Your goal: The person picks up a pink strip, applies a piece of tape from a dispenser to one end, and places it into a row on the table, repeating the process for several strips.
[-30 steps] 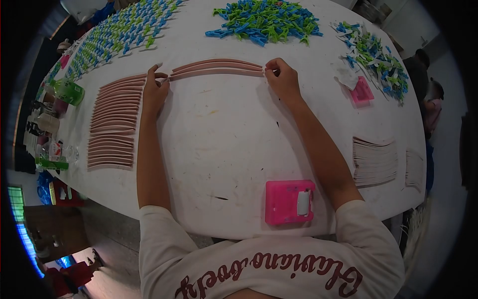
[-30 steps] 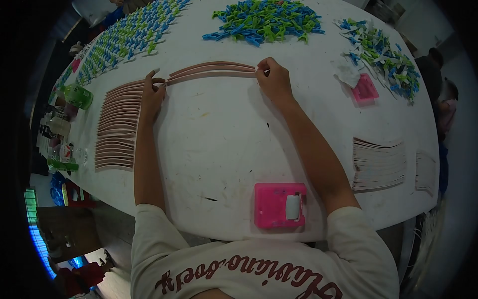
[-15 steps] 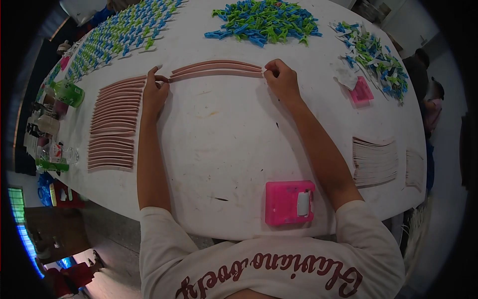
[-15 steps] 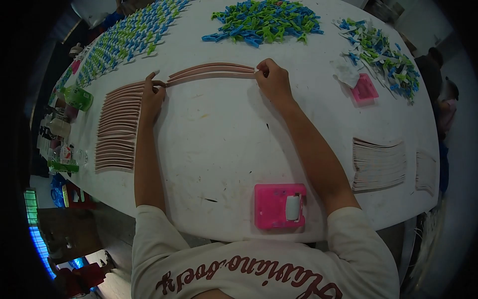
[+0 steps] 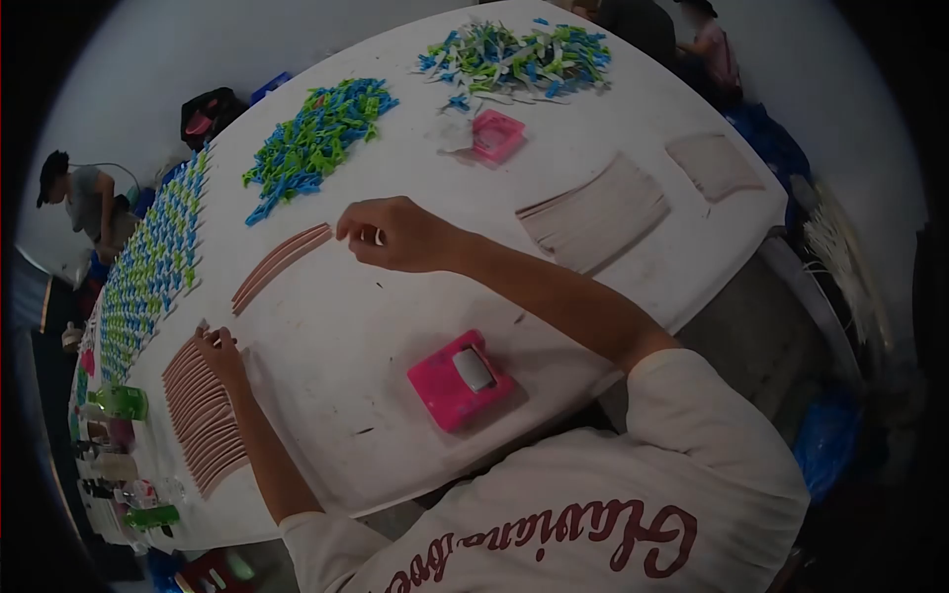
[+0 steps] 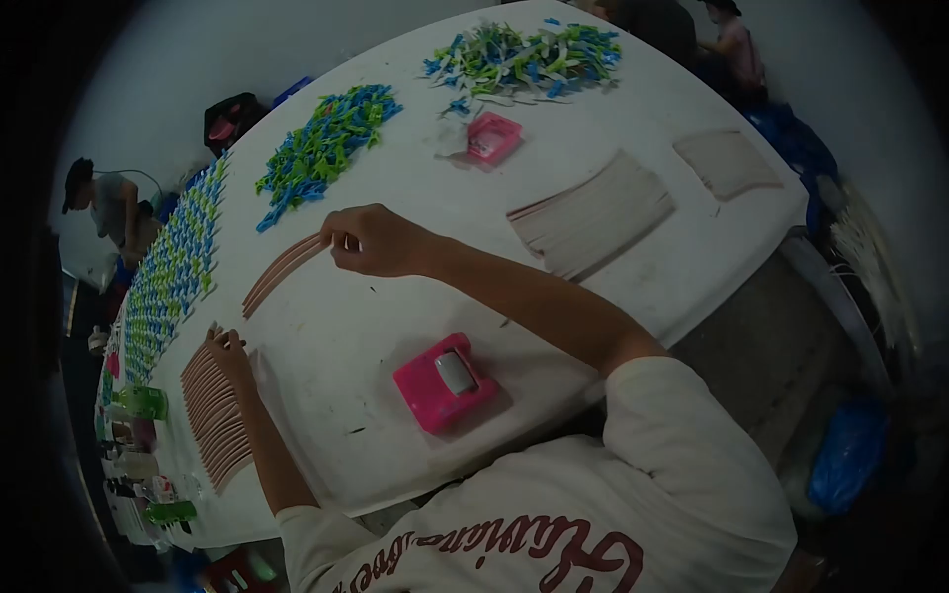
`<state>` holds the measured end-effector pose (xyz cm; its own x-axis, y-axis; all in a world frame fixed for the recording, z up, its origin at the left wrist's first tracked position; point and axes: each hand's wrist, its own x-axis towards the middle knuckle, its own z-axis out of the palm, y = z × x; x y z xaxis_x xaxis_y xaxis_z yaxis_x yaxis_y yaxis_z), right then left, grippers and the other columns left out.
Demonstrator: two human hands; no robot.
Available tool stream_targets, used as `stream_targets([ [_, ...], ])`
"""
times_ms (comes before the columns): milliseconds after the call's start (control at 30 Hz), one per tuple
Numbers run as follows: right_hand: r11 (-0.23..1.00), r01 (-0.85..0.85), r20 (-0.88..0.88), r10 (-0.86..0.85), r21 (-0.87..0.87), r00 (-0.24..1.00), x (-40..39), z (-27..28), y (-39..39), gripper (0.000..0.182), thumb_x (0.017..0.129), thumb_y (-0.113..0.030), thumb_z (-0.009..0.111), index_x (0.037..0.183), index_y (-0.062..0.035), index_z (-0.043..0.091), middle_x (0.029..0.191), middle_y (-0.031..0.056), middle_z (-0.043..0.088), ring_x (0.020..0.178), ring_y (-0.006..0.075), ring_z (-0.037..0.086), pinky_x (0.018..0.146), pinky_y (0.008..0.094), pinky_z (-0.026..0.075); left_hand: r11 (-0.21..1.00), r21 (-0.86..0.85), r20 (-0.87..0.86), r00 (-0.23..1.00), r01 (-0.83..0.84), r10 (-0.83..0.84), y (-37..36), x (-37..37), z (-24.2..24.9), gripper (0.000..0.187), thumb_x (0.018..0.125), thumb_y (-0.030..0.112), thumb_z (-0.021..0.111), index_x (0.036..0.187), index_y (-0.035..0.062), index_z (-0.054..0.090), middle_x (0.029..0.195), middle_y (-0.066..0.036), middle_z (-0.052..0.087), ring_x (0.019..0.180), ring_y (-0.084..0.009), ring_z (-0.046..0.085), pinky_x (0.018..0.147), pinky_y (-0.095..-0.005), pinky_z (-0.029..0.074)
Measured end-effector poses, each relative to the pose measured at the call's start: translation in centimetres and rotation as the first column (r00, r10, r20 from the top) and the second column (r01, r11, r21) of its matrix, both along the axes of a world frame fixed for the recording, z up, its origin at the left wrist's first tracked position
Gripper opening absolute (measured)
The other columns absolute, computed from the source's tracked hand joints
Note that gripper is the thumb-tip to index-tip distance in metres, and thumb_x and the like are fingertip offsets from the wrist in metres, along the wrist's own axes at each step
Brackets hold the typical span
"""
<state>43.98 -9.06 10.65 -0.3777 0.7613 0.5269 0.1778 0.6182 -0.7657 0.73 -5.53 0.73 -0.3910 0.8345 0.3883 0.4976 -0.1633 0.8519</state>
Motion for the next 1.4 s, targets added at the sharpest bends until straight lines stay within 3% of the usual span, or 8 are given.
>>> stream_targets([
  [67,0.988,0.026,0.077,-0.038,0.153,0.996,5.4,1.2,-5.6,0.014,0.083,-0.002,0.066,0.096,-0.0052,0.065,0.086,0.0058,0.065,0.073,0.0142,0.063,0.064,0.0305,0.053,0.987,0.014,0.010,0.987,0.159,-0.159,-3.3,2.1,2.0,0.046,0.094,0.012,0.058,0.135,-0.0001,0.041,0.092,-0.008,0.058,0.074,-0.0136,0.055,0.066,-0.0261,0.046],
  [133,0.932,0.186,0.205,-0.257,0.310,0.944,11.6,-1.3,-9.2,0.016,0.079,-0.002,0.069,0.094,-0.0073,0.066,0.088,0.0044,0.064,0.074,0.0174,0.064,0.066,0.0310,0.054,0.969,-0.012,0.042,0.968,0.248,-0.248,-8.8,6.7,5.1,0.045,0.094,0.011,0.057,0.135,0.0005,0.042,0.092,-0.008,0.058,0.076,-0.0131,0.054,0.069,-0.0267,0.046],
  [200,0.888,0.373,0.371,-0.453,0.270,0.810,17.6,-3.2,-12.7,0.018,0.076,-0.003,0.072,0.092,-0.0083,0.066,0.088,0.0049,0.064,0.078,0.0209,0.064,0.068,0.0323,0.054,0.950,-0.020,0.095,0.947,0.311,-0.308,-13.7,10.2,6.7,0.043,0.094,0.010,0.056,0.135,0.0012,0.043,0.091,-0.007,0.058,0.077,-0.0126,0.054,0.072,-0.0272,0.046],
  [300,0.839,0.402,0.501,-0.542,0.367,0.674,22.4,-6.3,-15.8,0.019,0.073,-0.006,0.075,0.090,-0.0083,0.066,0.088,0.0051,0.063,0.081,0.0237,0.063,0.070,0.0333,0.054,0.894,0.019,0.127,0.886,0.447,-0.446,-18.8,12.9,7.7,0.040,0.095,0.009,0.053,0.134,0.0020,0.044,0.090,-0.006,0.059,0.078,-0.0121,0.053,0.076,-0.0295,0.046],
  [600,0.792,0.321,0.500,-0.586,0.519,0.638,23.7,-8.2,-16.9,0.017,0.074,-0.008,0.075,0.086,-0.0078,0.064,0.089,0.0053,0.061,0.083,0.0244,0.062,0.069,0.0352,0.053,0.906,0.180,0.188,0.891,0.382,-0.413,-23.6,20.2,7.9,0.036,0.096,0.015,0.053,0.128,0.0006,0.047,0.085,-0.007,0.059,0.076,-0.0145,0.053,0.079,-0.0309,0.044],
  [900,0.714,0.300,0.499,-0.672,0.632,0.548,23.6,-8.3,-16.6,0.014,0.073,-0.008,0.069,0.085,-0.0091,0.062,0.086,0.0024,0.060,0.083,0.0221,0.060,0.071,0.0338,0.053,0.781,0.145,0.213,0.752,0.607,-0.624,-24.3,24.4,7.9,0.034,0.093,0.011,0.056,0.124,-0.0001,0.048,0.090,-0.010,0.064,0.077,-0.0155,0.057,0.075,-0.0297,0.045],
  [1200,0.705,0.248,0.484,-0.658,0.664,0.577,23.7,-8.9,-16.4,0.011,0.071,-0.005,0.069,0.078,-0.0082,0.061,0.084,0.0020,0.060,0.082,0.0197,0.060,0.069,0.0331,0.052,0.740,0.202,0.279,0.686,0.642,-0.671,-24.9,24.6,7.1,0.036,0.094,0.009,0.054,0.129,0.0016,0.046,0.092,-0.012,0.064,0.078,-0.0176,0.058,0.075,-0.0318,0.047],
  [1400,0.711,0.260,0.430,-0.631,0.653,0.645,22.7,-6.6,-17.0,0.022,0.069,0.000,0.073,0.084,-0.0075,0.059,0.086,0.0049,0.059,0.080,0.0240,0.060,0.066,0.0345,0.051,0.750,0.182,0.314,0.685,0.636,-0.657,-25.6,26.3,7.5,0.034,0.095,0.015,0.055,0.126,0.0021,0.049,0.089,-0.009,0.062,0.078,-0.0168,0.057,0.079,-0.0339,0.045],
])
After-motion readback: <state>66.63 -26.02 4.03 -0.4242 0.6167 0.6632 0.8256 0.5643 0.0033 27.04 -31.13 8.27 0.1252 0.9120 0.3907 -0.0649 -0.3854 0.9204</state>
